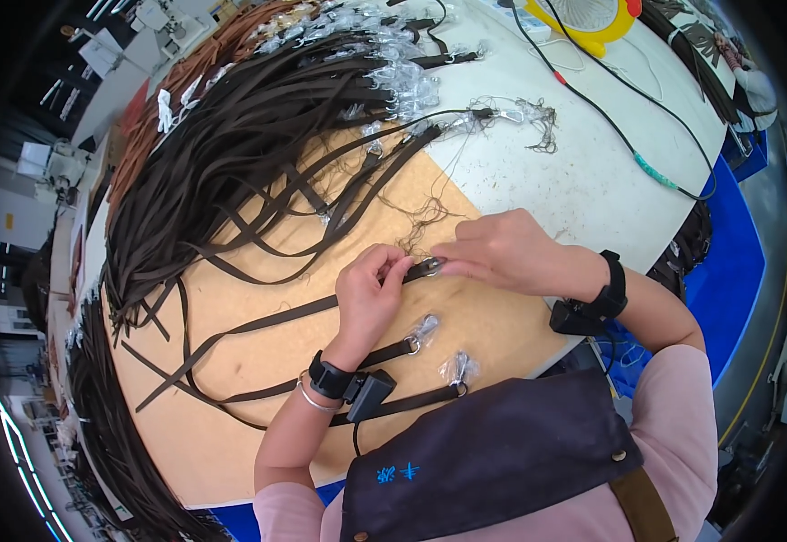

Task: Attaching metal swivel clips to leather straps and trimming excess thread using nippers.

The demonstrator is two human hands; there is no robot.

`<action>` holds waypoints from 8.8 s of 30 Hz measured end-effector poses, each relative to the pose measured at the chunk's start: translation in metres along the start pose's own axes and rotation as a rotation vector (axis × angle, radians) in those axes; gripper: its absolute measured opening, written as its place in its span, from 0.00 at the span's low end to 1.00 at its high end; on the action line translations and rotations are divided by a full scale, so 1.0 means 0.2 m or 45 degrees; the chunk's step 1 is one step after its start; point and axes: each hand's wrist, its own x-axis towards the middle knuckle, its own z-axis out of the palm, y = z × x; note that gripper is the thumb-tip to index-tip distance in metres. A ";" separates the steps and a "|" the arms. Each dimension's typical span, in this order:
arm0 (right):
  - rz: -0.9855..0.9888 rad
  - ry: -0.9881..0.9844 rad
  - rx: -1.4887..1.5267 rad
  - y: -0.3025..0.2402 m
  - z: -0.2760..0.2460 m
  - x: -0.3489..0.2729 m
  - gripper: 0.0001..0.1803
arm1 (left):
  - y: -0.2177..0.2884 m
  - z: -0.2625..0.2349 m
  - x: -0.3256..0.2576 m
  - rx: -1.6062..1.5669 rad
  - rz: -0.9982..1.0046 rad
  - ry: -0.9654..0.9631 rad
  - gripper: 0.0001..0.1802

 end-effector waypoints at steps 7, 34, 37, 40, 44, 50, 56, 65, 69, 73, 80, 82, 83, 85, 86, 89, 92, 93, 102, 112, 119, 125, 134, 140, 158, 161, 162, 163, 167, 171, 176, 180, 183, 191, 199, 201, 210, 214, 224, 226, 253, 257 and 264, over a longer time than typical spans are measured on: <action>-0.181 0.015 -0.132 0.00 0.05 0.05 0.13 | -0.05 0.04 0.01 -0.118 0.012 0.057 0.07; -0.053 -0.024 0.009 0.00 0.08 0.07 0.09 | -0.04 0.05 0.02 -0.209 -0.045 0.042 0.05; -0.069 -0.030 -0.022 0.01 0.08 0.07 0.09 | -0.02 0.06 0.02 -0.176 -0.083 0.043 0.06; -0.117 -0.031 -0.005 0.02 0.10 0.07 0.09 | -0.01 0.07 0.02 -0.103 -0.047 0.065 0.06; -0.135 -0.074 0.036 0.02 0.12 0.07 0.10 | -0.01 0.06 0.03 -0.068 -0.045 0.095 0.06; 0.251 -0.217 0.425 0.03 0.05 0.06 0.16 | 0.02 -0.12 0.17 0.298 0.096 0.032 0.08; 0.512 -0.142 0.445 0.04 0.02 0.19 0.17 | 0.10 -0.21 -0.02 0.548 0.245 -0.072 0.18; 0.448 -0.070 -0.017 0.22 0.13 0.23 0.10 | 0.08 -0.18 -0.05 0.709 0.650 -0.069 0.10; 0.557 0.057 -0.136 0.20 -0.01 0.23 0.09 | 0.01 -0.18 -0.06 0.733 0.874 -0.160 0.10; 0.301 -0.102 0.268 0.14 -0.03 0.19 0.13 | 0.10 -0.17 -0.07 0.380 0.467 -0.039 0.11; 0.175 -0.422 0.585 0.13 0.11 0.21 0.11 | 0.08 -0.05 -0.05 0.211 0.231 -0.093 0.15; 0.248 -0.475 0.599 0.12 0.13 0.20 0.09 | 0.06 -0.04 -0.05 0.012 -0.028 -0.099 0.11; 0.340 -0.408 0.678 0.11 0.14 0.18 0.08 | 0.05 -0.03 -0.06 0.013 -0.033 -0.100 0.11; 0.433 -0.341 0.761 0.10 0.16 0.17 0.07 | 0.03 -0.02 -0.08 -0.054 0.023 -0.012 0.10; 0.428 -0.327 0.763 0.09 0.15 0.18 0.07 | 0.03 -0.01 -0.07 -0.054 0.023 -0.015 0.10; 0.392 -0.281 0.782 0.06 0.17 0.20 0.08 | 0.01 0.01 -0.06 -0.131 0.076 -0.004 0.07; 0.435 -0.146 0.636 0.06 0.15 0.19 0.11 | -0.02 0.02 -0.06 -0.181 0.087 -0.004 0.03; 0.507 -0.047 0.474 0.05 0.14 0.19 0.14 | -0.01 0.03 -0.06 -0.231 0.023 0.027 0.02; -0.134 0.033 -0.056 -0.03 0.05 -0.01 0.16 | 0.00 0.01 -0.07 -0.314 -0.150 -0.078 0.04; -0.267 -0.046 -0.083 -0.02 0.05 0.04 0.11 | -0.03 0.03 -0.07 -0.263 -0.109 -0.022 0.04; -0.187 -0.058 -0.071 -0.01 0.08 0.03 0.10 | -0.02 0.02 -0.07 -0.279 -0.099 0.003 0.04; -0.127 -0.045 -0.125 -0.05 0.07 0.03 0.11 | 0.00 0.01 -0.07 -0.176 -0.004 -0.036 0.04; -0.188 -0.045 -0.041 -0.03 0.09 0.03 0.11 | -0.01 0.01 -0.08 -0.140 -0.019 -0.023 0.04; -0.190 -0.040 -0.060 -0.03 0.08 0.04 0.10 | 0.01 0.02 -0.08 -0.145 -0.022 -0.022 0.04; -0.198 0.011 0.000 -0.01 0.14 0.03 0.10 | 0.01 0.03 -0.07 -0.155 -0.064 -0.006 0.04; -0.230 -0.017 -0.040 -0.02 0.12 0.03 0.10 | 0.01 0.03 -0.07 -0.172 -0.058 -0.002 0.04; -0.229 -0.017 -0.040 -0.02 0.12 0.03 0.10 | 0.01 0.03 -0.07 -0.161 -0.058 0.009 0.04; -0.209 -0.044 -0.011 -0.02 0.12 0.04 0.10 | 0.01 0.03 -0.07 -0.149 -0.058 0.020 0.04; -0.140 -0.011 0.212 0.01 0.16 0.02 0.11 | -0.01 0.01 -0.05 -0.117 -0.068 -0.036 0.03; 0.577 -0.152 0.769 0.07 0.13 0.06 0.13 | 0.04 -0.14 -0.01 -0.339 -0.175 -0.006 0.12; 0.488 -0.189 0.528 0.05 0.03 0.09 0.15 | 0.17 -0.29 -0.07 0.599 0.145 -0.079 0.23; 0.240 -0.315 0.330 0.04 0.05 0.11 0.15 | 0.09 -0.17 -0.12 0.777 0.493 -0.186 0.14; 0.383 -0.417 0.285 0.07 -0.03 0.06 0.14 | 0.05 -0.20 -0.12 0.852 0.582 -0.145 0.13; 0.444 -0.064 -0.017 0.35 -0.08 -0.01 0.05 | -0.04 -0.36 -0.14 1.008 0.634 -0.120 0.10; 0.696 0.267 -0.602 0.41 -0.22 0.12 0.12 | 0.07 -0.45 -0.24 0.594 0.709 -0.218 0.09; 0.474 0.156 -0.323 0.30 -0.14 0.18 0.16 | 0.07 -0.44 -0.16 0.538 0.643 0.005 0.10; 0.080 -0.070 -0.012 0.19 0.18 0.40 0.09 | 0.01 -0.71 0.02 0.713 0.483 0.070 0.06; 0.089 -0.071 -0.131 0.19 0.05 0.38 0.12 | -0.05 -1.16 -0.14 0.980 0.329 0.212 0.12; 0.281 0.145 -0.346 0.33 -0.16 0.20 0.10 | -0.19 -2.39 -0.94 1.065 0.214 1.472 0.24; 0.205 0.086 -0.183 0.20 -0.18 0.20 0.10 | -0.21 -2.37 -0.96 1.317 -0.040 1.341 0.24; 0.502 -0.022 -0.246 0.39 -0.05 0.11 0.11 | -0.23 -0.60 -0.22 0.564 0.342 -0.039 0.11; 0.515 0.112 -0.185 0.25 -0.12 0.11 0.10 | 0.02 -0.50 -0.15 0.555 0.345 0.129 0.16; 0.201 -0.119 0.271 0.07 0.11 0.17 0.12 | 0.06 -0.12 0.06 0.172 0.185 -0.190 0.19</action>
